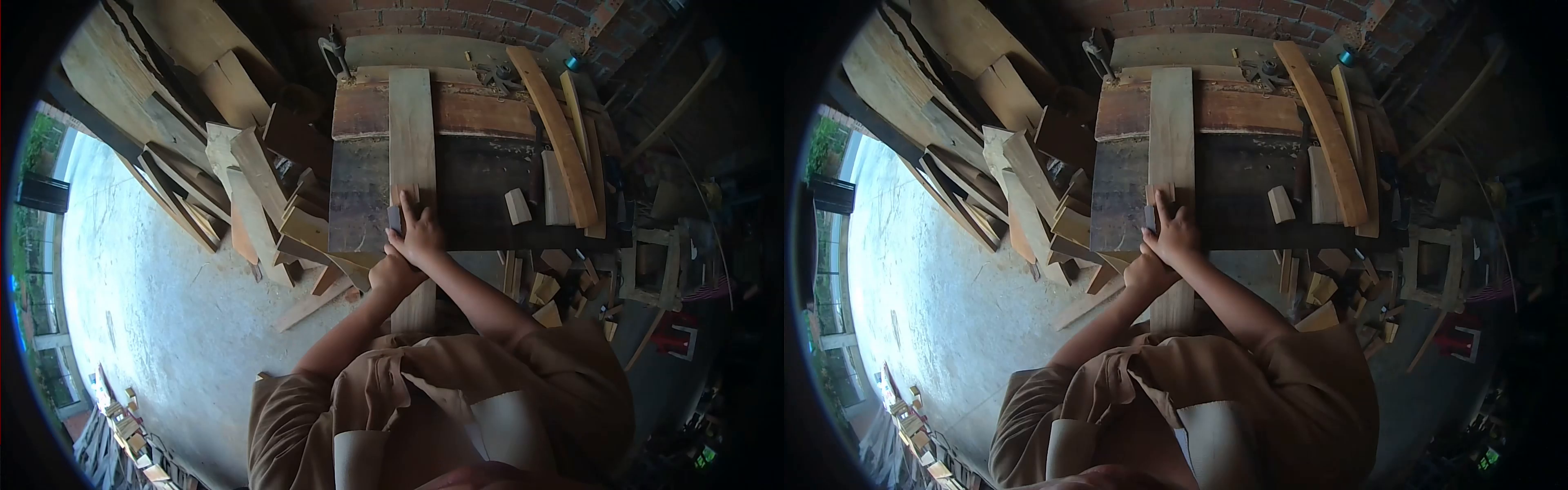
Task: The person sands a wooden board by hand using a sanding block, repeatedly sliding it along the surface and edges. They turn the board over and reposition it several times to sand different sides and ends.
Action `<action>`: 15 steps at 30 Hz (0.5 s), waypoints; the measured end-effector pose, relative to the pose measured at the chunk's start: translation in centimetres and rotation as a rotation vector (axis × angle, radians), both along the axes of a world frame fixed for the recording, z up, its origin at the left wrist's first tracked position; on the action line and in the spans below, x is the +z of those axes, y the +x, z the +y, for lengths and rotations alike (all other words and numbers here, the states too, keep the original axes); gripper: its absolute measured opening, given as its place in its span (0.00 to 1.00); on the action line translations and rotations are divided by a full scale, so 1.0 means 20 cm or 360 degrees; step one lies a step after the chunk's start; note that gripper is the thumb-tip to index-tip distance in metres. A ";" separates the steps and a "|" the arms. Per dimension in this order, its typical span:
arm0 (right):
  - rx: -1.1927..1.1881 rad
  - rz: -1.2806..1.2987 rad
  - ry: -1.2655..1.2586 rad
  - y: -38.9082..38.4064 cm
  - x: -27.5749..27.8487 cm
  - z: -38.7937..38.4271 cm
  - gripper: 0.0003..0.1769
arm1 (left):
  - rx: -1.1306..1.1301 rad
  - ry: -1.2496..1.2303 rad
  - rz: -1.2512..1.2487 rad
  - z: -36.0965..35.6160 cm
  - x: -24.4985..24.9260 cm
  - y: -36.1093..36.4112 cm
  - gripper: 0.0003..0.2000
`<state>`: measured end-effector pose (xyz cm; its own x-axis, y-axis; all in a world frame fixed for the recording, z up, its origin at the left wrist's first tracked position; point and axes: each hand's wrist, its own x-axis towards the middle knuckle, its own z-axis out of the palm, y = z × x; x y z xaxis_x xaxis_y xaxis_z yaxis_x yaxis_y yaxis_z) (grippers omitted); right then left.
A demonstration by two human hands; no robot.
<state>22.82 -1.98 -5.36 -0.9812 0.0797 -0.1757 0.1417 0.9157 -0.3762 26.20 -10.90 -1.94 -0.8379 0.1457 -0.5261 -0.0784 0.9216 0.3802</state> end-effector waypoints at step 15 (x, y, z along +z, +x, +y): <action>-0.0046 0.0098 0.0014 -0.24 -0.01 0.05 0.49 | -0.0114 -0.0015 0.0005 0.04 0.03 -0.26 0.51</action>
